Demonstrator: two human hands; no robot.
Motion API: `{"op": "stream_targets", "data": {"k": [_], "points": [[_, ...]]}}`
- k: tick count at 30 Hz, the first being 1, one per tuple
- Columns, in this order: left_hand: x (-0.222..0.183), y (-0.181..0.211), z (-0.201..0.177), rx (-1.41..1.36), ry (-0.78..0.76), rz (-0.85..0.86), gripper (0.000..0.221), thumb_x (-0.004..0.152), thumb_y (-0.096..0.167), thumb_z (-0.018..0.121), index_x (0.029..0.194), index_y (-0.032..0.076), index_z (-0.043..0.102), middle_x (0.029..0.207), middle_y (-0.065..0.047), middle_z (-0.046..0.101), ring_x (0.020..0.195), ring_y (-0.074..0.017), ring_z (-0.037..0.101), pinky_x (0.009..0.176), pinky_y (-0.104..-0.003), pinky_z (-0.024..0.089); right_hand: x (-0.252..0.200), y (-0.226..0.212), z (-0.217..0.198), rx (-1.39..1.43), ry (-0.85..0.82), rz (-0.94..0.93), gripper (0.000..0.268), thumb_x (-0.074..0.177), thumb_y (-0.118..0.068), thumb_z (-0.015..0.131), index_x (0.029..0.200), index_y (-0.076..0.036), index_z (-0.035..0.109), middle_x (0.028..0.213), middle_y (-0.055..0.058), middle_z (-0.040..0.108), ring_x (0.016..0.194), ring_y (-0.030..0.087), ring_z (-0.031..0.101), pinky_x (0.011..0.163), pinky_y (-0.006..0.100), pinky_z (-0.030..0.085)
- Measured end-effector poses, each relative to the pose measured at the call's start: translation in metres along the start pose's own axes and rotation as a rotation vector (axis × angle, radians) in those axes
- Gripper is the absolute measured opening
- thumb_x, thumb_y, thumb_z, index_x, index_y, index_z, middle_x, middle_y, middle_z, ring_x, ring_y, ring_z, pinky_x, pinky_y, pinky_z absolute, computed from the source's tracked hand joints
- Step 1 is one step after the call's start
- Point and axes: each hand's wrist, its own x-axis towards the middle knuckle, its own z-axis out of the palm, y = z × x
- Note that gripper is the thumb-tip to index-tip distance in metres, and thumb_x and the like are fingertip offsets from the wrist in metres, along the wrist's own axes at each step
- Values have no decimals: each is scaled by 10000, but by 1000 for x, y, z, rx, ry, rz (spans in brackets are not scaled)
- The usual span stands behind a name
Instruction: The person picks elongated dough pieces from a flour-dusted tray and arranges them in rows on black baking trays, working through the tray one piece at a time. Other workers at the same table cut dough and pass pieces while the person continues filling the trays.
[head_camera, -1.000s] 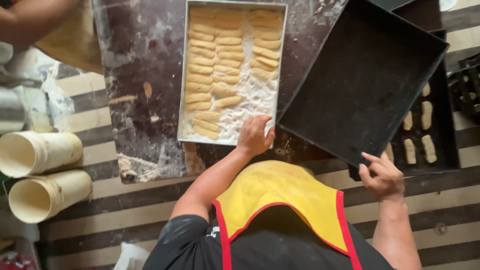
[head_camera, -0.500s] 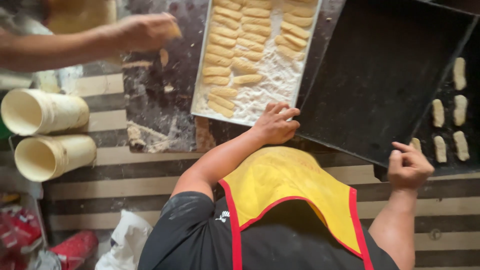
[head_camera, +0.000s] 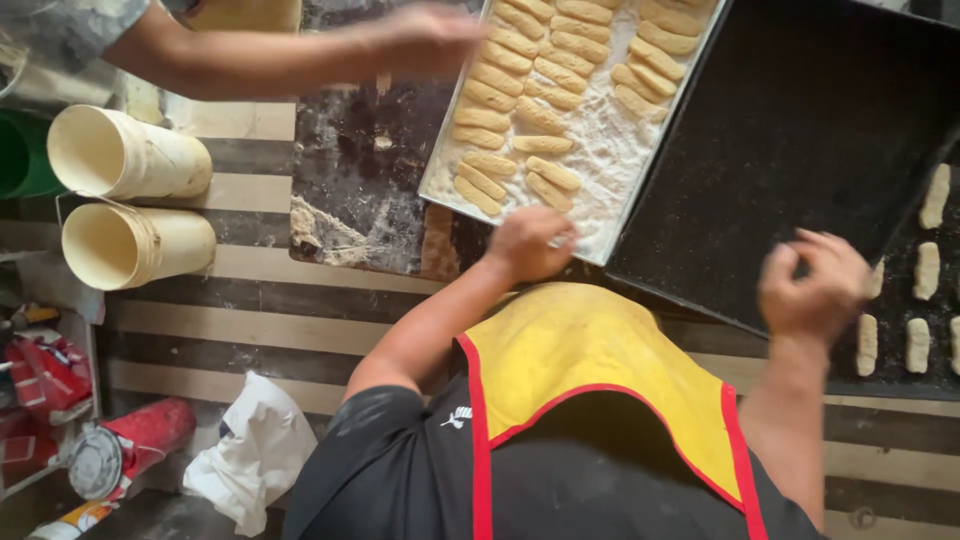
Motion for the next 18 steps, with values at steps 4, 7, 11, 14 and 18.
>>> {"op": "stream_targets", "data": {"k": [4,7,11,14,18], "points": [[2,-27,-12,239,17,-387,166,935,276,690,977,133,761,942,-107,746,842,-305,731,771,-432,595,53,-93,23,358,-59,2,121,1030,-147,693,976,-73,773,1070,121,766,1003,303,738,923,418,585],[18,-35,-10,276,27,-564,271,928,347,690,1076,129,749,997,-110,739,881,-334,727,741,-468,581,81,-150,53,578,-294,-183,157,913,-124,707,1062,-84,736,1051,124,734,1001,333,701,873,432,564],[30,-35,7,339,-50,-656,389,857,442,741,1101,143,691,1070,-129,705,905,-379,708,749,-518,568,116,-207,102,459,-673,-324,249,929,-206,695,1160,-114,700,1080,130,704,1043,353,669,857,461,545],[36,-33,6,321,-34,-676,389,825,421,766,1060,132,655,1070,-135,692,919,-386,701,742,-530,560,139,-240,119,303,-896,-299,312,939,-289,675,1203,-124,674,1122,155,683,1072,364,652,870,483,529],[17,-53,17,244,-38,-603,243,903,322,761,1024,147,644,1015,-113,735,922,-363,722,780,-507,566,123,-240,162,322,-836,-300,276,976,-312,679,1166,-111,676,1144,191,671,1128,381,630,932,490,509]]}}
